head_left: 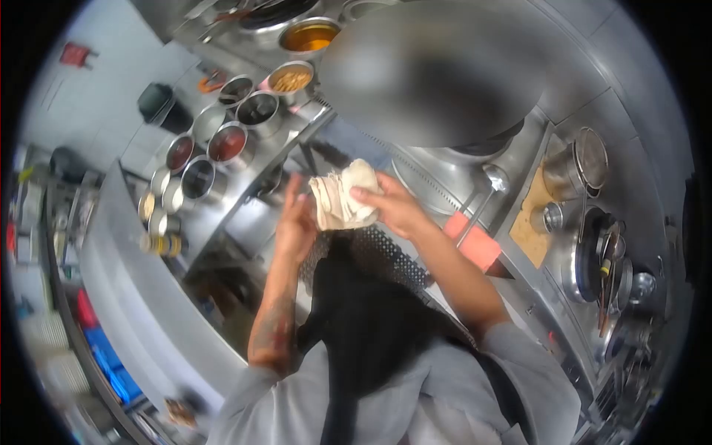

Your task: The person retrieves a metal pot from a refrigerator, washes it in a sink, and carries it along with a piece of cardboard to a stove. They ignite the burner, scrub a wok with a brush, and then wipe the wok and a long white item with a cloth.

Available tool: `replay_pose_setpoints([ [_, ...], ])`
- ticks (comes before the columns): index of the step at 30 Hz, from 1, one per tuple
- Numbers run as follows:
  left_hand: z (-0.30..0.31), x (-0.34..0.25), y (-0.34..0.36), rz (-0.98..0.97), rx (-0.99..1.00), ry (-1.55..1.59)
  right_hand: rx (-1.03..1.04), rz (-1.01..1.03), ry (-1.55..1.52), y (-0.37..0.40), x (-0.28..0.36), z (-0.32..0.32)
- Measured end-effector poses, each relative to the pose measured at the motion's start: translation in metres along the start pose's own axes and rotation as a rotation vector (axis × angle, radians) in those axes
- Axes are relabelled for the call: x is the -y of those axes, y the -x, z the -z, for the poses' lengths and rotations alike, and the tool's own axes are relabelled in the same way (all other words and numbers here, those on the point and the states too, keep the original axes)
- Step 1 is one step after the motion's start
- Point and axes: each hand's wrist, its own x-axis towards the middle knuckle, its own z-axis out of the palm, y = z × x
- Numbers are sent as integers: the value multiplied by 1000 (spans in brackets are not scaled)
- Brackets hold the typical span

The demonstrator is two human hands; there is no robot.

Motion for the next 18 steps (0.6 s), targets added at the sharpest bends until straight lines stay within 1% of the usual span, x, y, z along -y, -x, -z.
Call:
replay_pose_setpoints([
  [1, 16, -11, -16, 275, 102, 302, -75, 127, 200, -16, 2, -3],
  [2, 22, -7, -33, 312, 147, 334, -106, 124, 194, -28, 5, -8],
  [3, 30, 0, -57, 342, 165, 328, -187, 138, 580, -38, 12, -14],
  [4, 39, 11, -73, 307, 178, 139, -266, 123, 960, -43, 12, -18],
  [5, 45, 24, -86, 269, 193, -48, -347, 437, 1155, -53, -26, -4],
  [6, 39, 32, -101, 189, 178, -187, -308, 329, 1164, -58, -36, 1],
  [7, 35, 34, -111, 315, 136, -247, -268, 221, 1167, -60, -43, 5],
  [8, 32, 37, -121, 444, 97, -301, -294, 207, 1159, -60, -48, 11],
  [9, 41, 55, -134, 561, 54, -228, -287, 25, 728, -55, -52, 19],
  [10, 44, 62, -150, 575, -20, -343, -278, -134, 291, -48, -50, 25],
  [11, 44, 69, -173, 585, -82, -460, -320, -130, 277, -39, -42, 36],
  [12, 48, 77, -203, 586, -134, -520, -384, -101, 460, -27, -29, 42],
  [13, 44, 73, -226, 490, -73, -626, -445, -84, 644, -11, -23, 49],
  [14, 67, 90, -266, 273, 14, -1027, -541, -87, 669, 3, -27, 57],
  [15, 41, 74, -280, 58, -2, -1381, -588, -94, 656, 19, -30, 66],
  [16, 37, 87, -303, 114, -162, -1694, -665, -136, 642, 36, -35, 72],
  [17, 43, 98, -309, 112, -116, -1704, -738, -177, 625, 52, -43, 78],
  [18, 57, 111, -308, -58, -15, -1942, -811, -192, 616, 70, -74, 89],
])
